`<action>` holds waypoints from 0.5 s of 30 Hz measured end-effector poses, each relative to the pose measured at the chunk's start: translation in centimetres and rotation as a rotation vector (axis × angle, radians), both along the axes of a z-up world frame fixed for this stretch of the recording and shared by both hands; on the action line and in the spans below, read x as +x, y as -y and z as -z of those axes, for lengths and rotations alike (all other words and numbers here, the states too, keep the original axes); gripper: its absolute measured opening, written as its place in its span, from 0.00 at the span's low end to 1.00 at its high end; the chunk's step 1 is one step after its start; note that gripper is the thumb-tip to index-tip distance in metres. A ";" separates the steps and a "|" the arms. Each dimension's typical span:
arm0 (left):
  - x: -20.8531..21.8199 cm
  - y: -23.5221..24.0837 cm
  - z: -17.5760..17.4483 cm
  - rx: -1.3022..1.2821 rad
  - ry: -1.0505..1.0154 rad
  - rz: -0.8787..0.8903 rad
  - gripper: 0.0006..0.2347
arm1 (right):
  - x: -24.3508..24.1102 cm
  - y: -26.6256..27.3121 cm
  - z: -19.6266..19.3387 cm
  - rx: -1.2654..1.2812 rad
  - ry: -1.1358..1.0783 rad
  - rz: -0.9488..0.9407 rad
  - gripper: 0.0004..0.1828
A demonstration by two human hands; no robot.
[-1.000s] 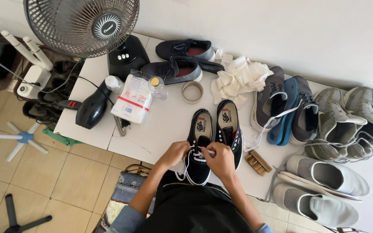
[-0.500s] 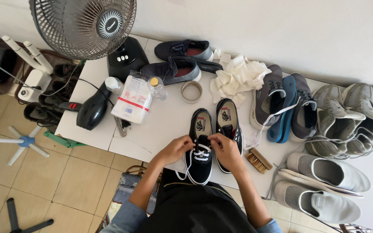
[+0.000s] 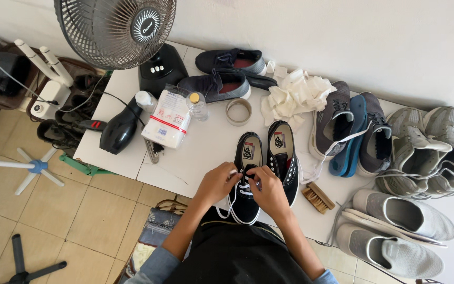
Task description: The person laces a pair of black canvas sneakers with white shoelaces. They thread the laces through the eyelets of both shoes, pull them tight, and tie them into knots.
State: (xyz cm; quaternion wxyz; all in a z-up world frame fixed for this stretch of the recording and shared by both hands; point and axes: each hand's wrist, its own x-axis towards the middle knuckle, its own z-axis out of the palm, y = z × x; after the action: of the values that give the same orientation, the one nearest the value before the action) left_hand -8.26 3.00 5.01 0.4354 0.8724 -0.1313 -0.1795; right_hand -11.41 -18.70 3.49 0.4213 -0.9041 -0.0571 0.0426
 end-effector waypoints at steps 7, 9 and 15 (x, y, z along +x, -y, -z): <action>-1.2 -0.8 5.3 -0.174 -0.085 -0.017 0.07 | -0.6 -0.1 0.0 -0.049 0.098 0.023 0.14; -2.1 -0.4 3.7 -0.256 -0.137 -0.046 0.10 | -1.3 -0.3 1.4 -0.145 0.273 -0.119 0.19; -1.3 -2.3 5.5 -0.224 -0.205 -0.055 0.20 | -1.1 -2.4 5.8 -0.318 0.633 -0.160 0.09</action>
State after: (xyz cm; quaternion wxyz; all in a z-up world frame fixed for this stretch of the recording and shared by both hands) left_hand -9.53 5.26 -0.52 0.5459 0.7986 -0.0814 -0.2399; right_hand -12.53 -16.28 -2.33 0.2320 -0.9195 -0.2479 -0.1981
